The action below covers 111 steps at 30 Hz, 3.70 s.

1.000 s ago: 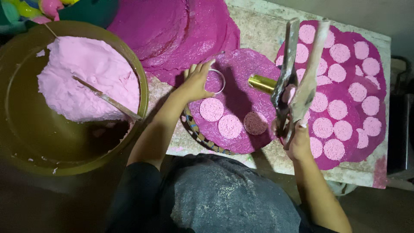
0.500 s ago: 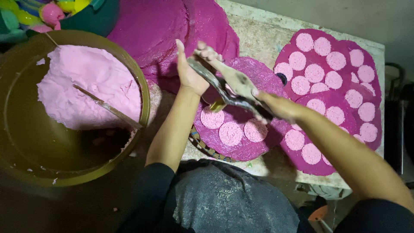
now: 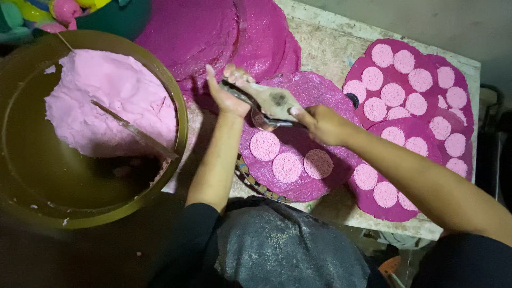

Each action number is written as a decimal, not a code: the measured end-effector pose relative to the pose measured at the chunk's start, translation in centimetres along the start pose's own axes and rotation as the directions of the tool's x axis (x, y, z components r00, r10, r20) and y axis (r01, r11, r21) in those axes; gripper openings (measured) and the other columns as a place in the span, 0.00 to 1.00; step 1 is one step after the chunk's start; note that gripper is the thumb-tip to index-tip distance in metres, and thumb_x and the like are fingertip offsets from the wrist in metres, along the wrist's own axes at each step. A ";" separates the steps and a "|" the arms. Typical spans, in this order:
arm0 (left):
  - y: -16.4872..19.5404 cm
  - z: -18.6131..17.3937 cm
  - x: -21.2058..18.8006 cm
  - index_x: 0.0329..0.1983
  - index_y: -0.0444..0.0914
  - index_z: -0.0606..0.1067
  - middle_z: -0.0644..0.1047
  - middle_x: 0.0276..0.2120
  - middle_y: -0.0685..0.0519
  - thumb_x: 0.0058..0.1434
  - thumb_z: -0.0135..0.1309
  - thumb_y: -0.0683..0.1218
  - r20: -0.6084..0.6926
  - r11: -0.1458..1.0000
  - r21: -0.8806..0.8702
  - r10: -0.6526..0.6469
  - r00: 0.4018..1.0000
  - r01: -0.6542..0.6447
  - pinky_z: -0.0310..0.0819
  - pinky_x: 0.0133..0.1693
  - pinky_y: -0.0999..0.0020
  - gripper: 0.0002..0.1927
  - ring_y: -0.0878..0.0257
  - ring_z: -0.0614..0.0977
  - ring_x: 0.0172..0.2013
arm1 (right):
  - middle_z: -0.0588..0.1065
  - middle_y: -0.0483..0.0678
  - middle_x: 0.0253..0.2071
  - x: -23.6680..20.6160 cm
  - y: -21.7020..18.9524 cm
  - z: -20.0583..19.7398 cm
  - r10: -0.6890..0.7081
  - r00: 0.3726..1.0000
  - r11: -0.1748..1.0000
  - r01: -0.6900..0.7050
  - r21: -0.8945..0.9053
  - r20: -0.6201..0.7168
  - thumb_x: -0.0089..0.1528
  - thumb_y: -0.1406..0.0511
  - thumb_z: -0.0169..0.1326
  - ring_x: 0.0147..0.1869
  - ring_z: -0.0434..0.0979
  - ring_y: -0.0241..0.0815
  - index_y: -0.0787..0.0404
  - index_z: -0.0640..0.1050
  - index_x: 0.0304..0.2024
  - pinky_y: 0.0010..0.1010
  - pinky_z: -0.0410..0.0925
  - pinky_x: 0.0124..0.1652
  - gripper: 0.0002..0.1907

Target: The person scoops pink dough from a large basin into a handheld extruder gun, squeezes the plunger to extrude donut-shaped pieces onto round pink boards, and repeats the cycle. At the end, the person arranges the finished colorful donut-shaped pieces in rows on a slatted drying rack.

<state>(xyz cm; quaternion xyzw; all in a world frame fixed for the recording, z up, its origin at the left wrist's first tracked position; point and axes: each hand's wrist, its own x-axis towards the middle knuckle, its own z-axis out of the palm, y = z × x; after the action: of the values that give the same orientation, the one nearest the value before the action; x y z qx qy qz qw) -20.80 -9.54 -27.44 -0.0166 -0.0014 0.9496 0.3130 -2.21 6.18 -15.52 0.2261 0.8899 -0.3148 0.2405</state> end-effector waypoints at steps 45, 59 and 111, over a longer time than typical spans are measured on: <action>0.7 17.7 -33.1 0.41 0.35 0.72 0.74 0.31 0.50 0.64 0.48 0.60 -0.003 0.010 1.000 -0.232 0.973 0.006 0.72 0.37 0.61 0.23 0.59 0.75 0.31 | 0.73 0.54 0.26 -17.2 -18.3 -1.7 -0.940 0.151 0.054 0.951 -0.304 0.305 0.59 0.40 0.53 0.30 0.76 0.59 0.63 0.74 0.36 0.48 0.68 0.29 0.31; 31.0 16.3 -34.0 0.59 0.30 0.74 0.79 0.49 0.45 0.62 0.53 0.56 -0.261 0.211 0.904 -0.421 0.869 0.373 0.75 0.49 0.61 0.30 0.57 0.81 0.47 | 0.70 0.46 0.25 -11.0 -25.9 3.7 -0.950 -0.028 -0.209 0.797 -0.567 0.310 0.57 0.55 0.57 0.29 0.75 0.45 0.54 0.74 0.32 0.38 0.66 0.29 0.12; 35.8 -0.5 -28.6 0.51 0.33 0.75 0.78 0.47 0.44 0.62 0.59 0.39 0.576 -0.663 0.746 0.592 0.563 -0.065 0.72 0.53 0.53 0.15 0.46 0.80 0.49 | 0.79 0.51 0.40 9.7 -36.6 11.9 -0.511 0.822 0.361 0.471 -0.805 0.251 0.66 0.56 0.52 0.43 0.83 0.52 0.57 0.77 0.50 0.47 0.76 0.37 0.15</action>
<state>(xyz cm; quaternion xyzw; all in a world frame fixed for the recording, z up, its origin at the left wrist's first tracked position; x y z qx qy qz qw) -19.10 -55.32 -27.50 0.0872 0.8182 0.4923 -0.2840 -26.61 -24.92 -12.67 -0.1874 0.9575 0.1010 0.1945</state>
